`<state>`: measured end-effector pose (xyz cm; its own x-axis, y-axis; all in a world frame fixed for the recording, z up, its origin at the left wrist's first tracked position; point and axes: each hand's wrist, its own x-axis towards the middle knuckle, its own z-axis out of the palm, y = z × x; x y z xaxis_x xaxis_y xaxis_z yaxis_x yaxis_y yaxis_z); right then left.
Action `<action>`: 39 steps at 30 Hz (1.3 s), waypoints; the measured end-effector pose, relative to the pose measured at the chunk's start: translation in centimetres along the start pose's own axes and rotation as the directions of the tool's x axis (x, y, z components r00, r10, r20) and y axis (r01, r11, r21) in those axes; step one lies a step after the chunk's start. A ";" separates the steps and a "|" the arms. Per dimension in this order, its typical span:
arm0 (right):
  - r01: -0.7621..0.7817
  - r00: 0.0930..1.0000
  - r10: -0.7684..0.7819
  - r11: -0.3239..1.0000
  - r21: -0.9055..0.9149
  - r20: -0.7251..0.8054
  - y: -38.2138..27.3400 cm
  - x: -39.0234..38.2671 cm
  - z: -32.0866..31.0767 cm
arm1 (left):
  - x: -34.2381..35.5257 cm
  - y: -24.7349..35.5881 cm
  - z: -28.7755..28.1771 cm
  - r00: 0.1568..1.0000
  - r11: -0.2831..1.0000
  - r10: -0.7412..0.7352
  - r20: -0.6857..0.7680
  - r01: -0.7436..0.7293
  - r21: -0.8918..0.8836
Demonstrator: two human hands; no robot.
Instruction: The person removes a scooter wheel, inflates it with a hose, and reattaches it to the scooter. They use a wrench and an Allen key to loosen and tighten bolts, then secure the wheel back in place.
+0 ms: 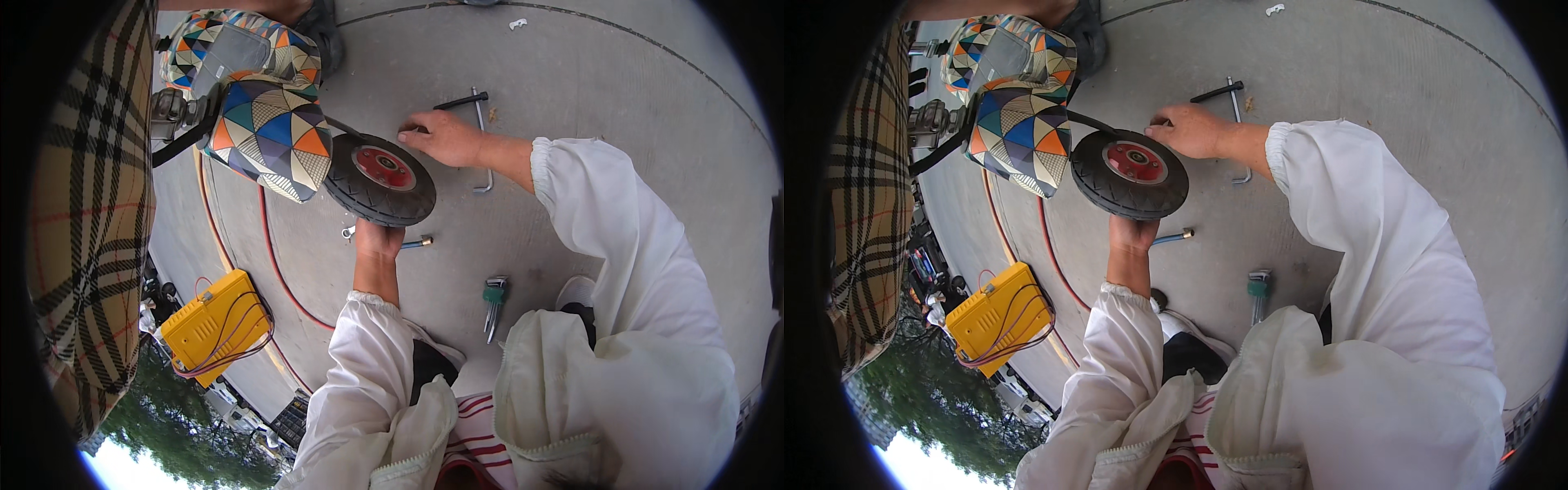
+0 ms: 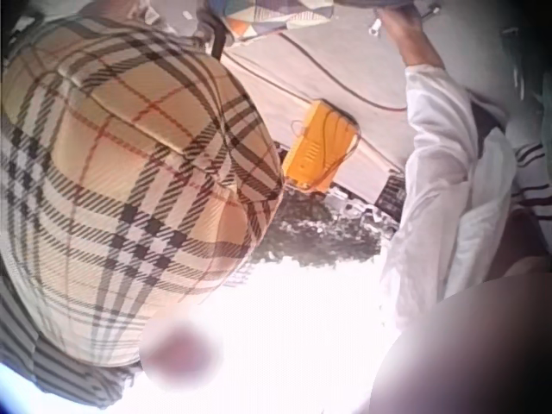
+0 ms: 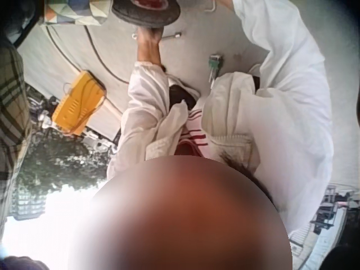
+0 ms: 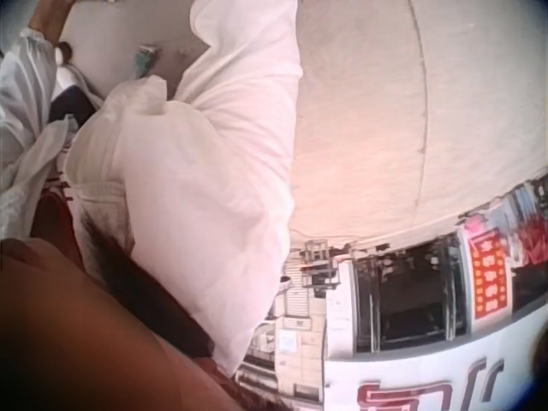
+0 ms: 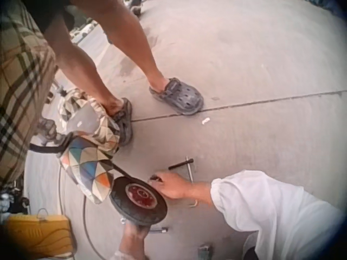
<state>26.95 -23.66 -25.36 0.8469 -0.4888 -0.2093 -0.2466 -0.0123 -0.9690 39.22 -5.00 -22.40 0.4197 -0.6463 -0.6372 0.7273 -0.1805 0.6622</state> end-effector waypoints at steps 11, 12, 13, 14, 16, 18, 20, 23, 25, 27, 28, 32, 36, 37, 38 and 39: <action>-0.046 0.984 -0.128 0.478 -0.877 -0.121 4.6 1.1 -4.9 | 3.7 0.7 -0.6 0.982 0.982 0.190 -0.007 -0.190 0.007; -0.016 0.985 -0.143 0.467 -0.884 -0.093 4.8 1.1 -4.9 | 3.9 0.8 -0.4 0.980 0.980 0.199 -0.022 -0.199 0.006; -0.012 0.986 -0.138 0.497 -0.868 -0.093 5.1 1.2 -4.9 | 4.1 1.0 -0.2 0.977 0.978 0.209 -0.037 -0.209 0.005; -0.008 0.987 -0.134 0.525 -0.851 -0.092 4.5 1.1 -5.1 | 4.3 1.1 -0.1 0.974 0.976 0.219 -0.052 -0.219 0.004; 0.025 0.983 -0.162 0.604 -0.797 -0.092 3.3 1.0 -5.1 | 4.7 1.3 -0.3 0.974 0.975 0.222 -0.038 -0.221 0.024; 0.092 0.969 -0.228 0.694 -0.714 -0.097 2.2 1.1 -4.5 | 5.3 1.5 -1.0 0.975 0.975 0.218 -0.027 -0.218 0.033; 0.157 0.949 -0.300 0.716 -0.680 -0.097 1.0 1.7 -3.5 | 5.8 2.0 -1.6 0.979 0.979 0.204 -0.017 -0.203 0.030; 0.208 0.917 -0.380 0.714 -0.668 -0.120 -0.4 2.6 -2.2 | 6.2 2.3 -1.8 0.975 0.974 0.223 0.006 -0.223 0.042; 0.222 0.898 -0.420 0.695 -0.684 -0.135 -0.9 3.1 -1.6 | 6.2 2.4 -1.7 0.978 0.977 0.207 -0.010 -0.206 0.048; 0.237 0.877 -0.460 0.663 -0.710 -0.137 -1.2 3.5 -1.1 | 6.0 2.5 -1.5 0.979 0.979 0.202 -0.025 -0.200 0.048; 0.236 0.872 -0.470 0.652 -0.720 -0.140 -1.3 3.7 -1.0 | 5.9 2.6 -1.4 0.979 0.979 0.201 -0.030 -0.200 0.045; 0.238 0.861 -0.493 0.606 -0.759 -0.123 -1.6 3.9 -0.5 | 5.7 2.8 -1.3 0.979 0.980 0.201 -0.018 -0.200 0.014; 0.296 0.855 -0.517 0.558 -0.775 -0.046 -2.3 4.6 -0.6 | 5.6 2.7 -1.1 0.979 0.977 0.202 -0.039 -0.199 0.075; 0.309 0.864 -0.504 0.545 -0.780 -0.010 -2.5 4.9 -0.8 | 5.6 2.7 -1.0 0.978 0.976 0.208 -0.034 -0.205 0.072; 0.319 0.872 -0.489 0.533 -0.784 0.023 -2.8 5.2 -1.1 | 5.6 2.7 -0.9 0.977 0.975 0.212 -0.027 -0.209 0.071; 0.329 0.880 -0.472 0.521 -0.787 0.056 -3.1 5.5 -1.3 | 5.6 2.7 -0.8 0.980 0.979 0.196 -0.036 -0.193 0.060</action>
<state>31.71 -27.45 -23.33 0.8876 -0.3757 0.2664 -0.2204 -0.8543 -0.4707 43.92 -8.47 -24.51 0.5734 -0.6418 -0.5093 0.5986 -0.0963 0.7952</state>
